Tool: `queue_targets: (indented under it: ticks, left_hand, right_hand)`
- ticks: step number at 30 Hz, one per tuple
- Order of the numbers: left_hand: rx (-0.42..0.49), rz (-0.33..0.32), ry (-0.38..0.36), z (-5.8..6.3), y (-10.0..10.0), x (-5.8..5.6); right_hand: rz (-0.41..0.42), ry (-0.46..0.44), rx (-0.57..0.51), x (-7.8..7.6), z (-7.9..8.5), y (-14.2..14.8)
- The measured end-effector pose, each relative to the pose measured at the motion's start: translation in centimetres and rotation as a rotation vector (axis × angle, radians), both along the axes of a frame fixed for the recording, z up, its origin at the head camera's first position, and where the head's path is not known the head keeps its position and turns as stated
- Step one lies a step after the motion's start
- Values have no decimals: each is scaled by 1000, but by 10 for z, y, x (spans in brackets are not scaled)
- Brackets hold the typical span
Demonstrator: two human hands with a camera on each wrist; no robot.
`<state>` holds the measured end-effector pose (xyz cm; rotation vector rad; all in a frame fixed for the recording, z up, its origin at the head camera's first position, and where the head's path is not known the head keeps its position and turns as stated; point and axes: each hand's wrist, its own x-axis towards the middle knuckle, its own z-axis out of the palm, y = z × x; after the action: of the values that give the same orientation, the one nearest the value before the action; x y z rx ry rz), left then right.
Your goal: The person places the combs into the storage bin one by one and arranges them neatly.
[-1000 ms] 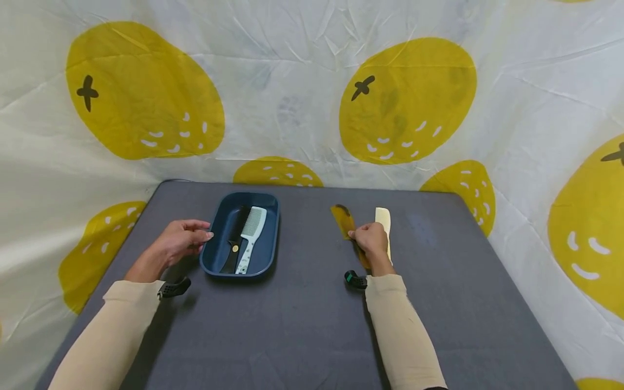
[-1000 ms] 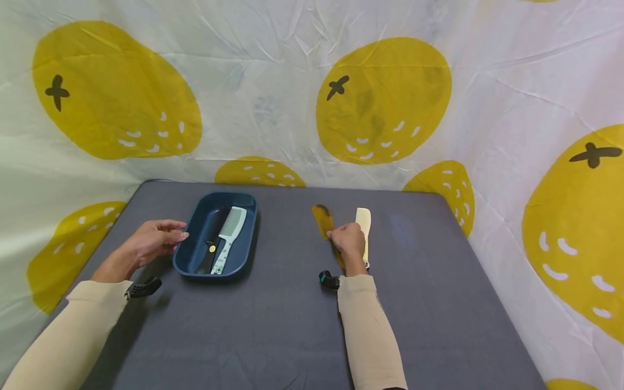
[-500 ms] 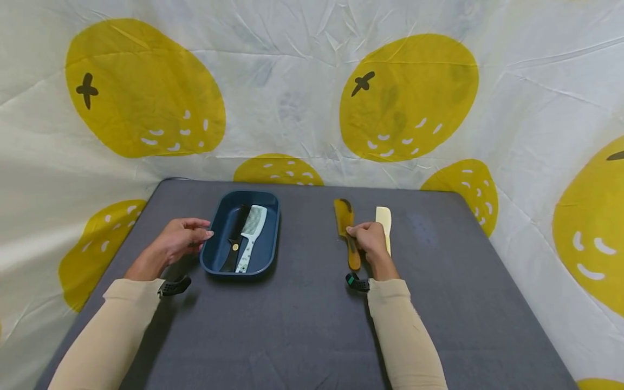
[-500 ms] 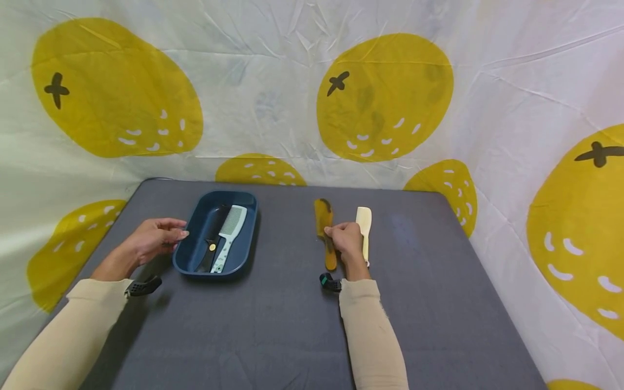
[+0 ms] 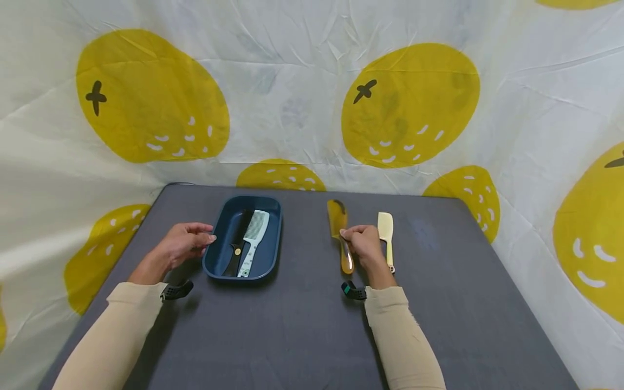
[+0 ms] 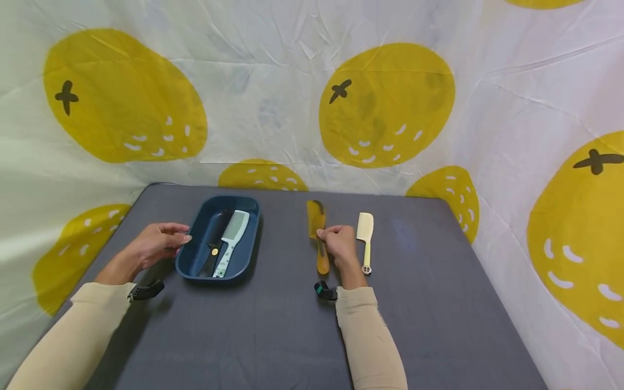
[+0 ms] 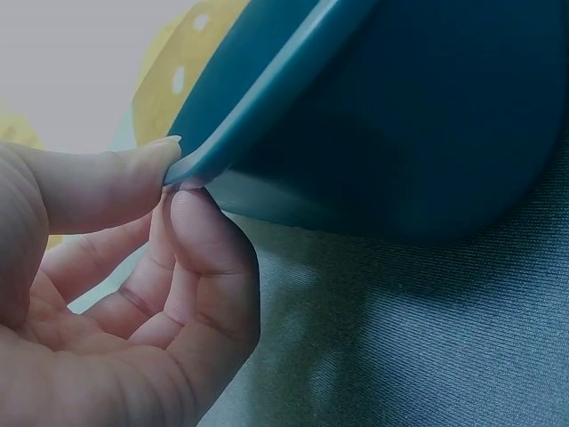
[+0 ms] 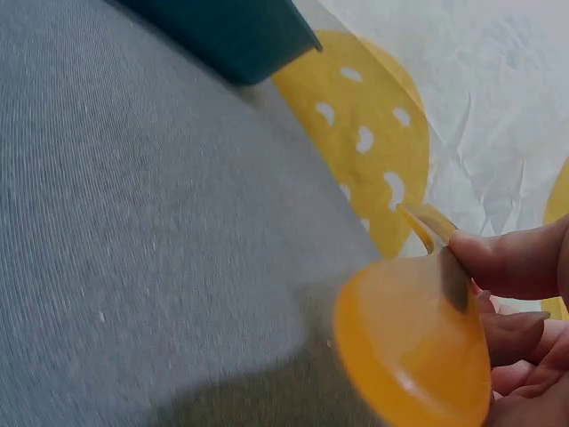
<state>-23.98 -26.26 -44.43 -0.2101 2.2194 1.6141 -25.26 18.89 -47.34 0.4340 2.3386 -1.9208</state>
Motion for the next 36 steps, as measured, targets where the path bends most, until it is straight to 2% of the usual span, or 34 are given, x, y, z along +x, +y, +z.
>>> queue_targets:
  ticks: [7,17,36]
  left_hand:
    - [69,2,-17,-2,-2,-2]
    - [72,13,-9,-2,-2,-1]
    - [76,17,-23,2,0,0]
  right_hand:
    - [-6,42,-84,2,8,-15]
    - [-3,75,-150,4,13,-35]
    - [13,70,-226,5,21,-57]
